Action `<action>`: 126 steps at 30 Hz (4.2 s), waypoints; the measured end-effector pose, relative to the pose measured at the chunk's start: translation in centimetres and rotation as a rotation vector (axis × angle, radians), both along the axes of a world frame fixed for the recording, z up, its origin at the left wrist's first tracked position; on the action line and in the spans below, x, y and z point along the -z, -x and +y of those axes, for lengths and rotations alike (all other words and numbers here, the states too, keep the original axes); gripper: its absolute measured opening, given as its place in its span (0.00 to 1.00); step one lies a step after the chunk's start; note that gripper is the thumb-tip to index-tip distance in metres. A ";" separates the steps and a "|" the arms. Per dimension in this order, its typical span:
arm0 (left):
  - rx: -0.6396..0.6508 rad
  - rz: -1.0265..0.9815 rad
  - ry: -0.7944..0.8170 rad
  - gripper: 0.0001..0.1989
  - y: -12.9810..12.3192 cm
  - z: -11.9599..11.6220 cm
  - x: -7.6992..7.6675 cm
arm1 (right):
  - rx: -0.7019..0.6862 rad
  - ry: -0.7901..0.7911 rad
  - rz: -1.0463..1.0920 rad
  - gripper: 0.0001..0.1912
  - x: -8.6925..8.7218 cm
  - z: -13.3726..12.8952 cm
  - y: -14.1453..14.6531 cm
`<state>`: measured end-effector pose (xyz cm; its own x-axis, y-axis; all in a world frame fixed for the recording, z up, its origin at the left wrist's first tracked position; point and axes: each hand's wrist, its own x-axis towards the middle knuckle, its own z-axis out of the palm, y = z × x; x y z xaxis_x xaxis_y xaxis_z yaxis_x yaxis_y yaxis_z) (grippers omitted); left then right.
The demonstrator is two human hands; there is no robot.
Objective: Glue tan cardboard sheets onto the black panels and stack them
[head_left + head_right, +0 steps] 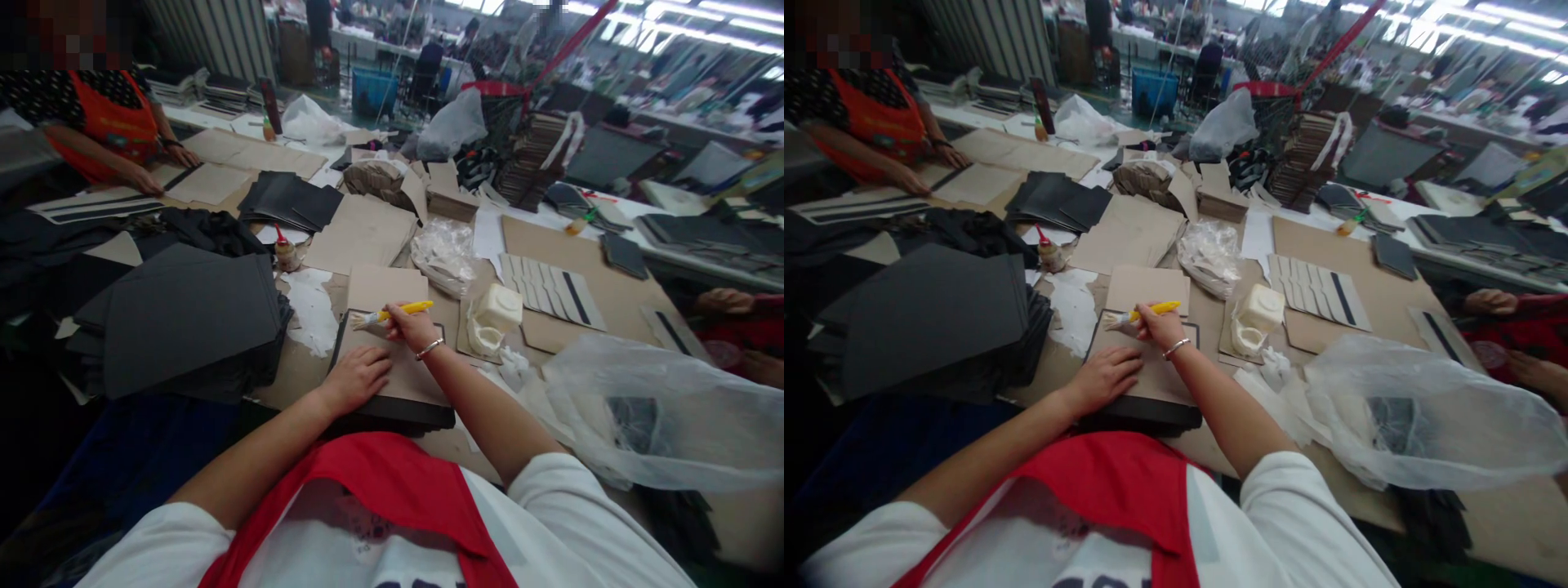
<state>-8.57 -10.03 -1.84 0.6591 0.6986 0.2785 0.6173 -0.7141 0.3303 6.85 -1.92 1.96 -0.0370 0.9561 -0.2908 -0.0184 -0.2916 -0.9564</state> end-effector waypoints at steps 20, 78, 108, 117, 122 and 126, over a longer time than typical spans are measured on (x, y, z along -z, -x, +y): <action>0.015 -0.004 0.084 0.21 0.2 0.1 0.5 | 0.265 -0.270 -0.207 0.25 -3.0 -9.3 -17.3; -0.079 -0.561 0.921 0.17 -9.2 -1.0 -5.4 | 0.184 -0.803 -0.718 0.15 -0.5 -14.9 -10.7; -0.632 -0.473 0.743 0.17 3.4 6.5 -2.9 | -0.031 -0.487 -0.839 0.10 1.6 -4.8 -9.2; -0.730 -0.340 0.612 0.14 2.6 8.3 -1.9 | 0.010 -0.461 -1.107 0.10 2.4 -3.5 -8.3; -0.740 -0.365 0.645 0.13 2.6 8.5 -1.8 | 0.008 -0.420 -1.144 0.11 2.1 -3.5 -8.0; -0.722 -0.360 0.661 0.14 2.6 8.4 -1.8 | -0.002 -0.363 -1.186 0.11 1.9 -3.5 -7.8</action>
<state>-11.18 -1.59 -0.03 -0.0220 0.9783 -0.2060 0.6129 0.1760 0.7703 14.61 -5.38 0.06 0.0667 0.9885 0.1358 0.9133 -0.0057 -0.4073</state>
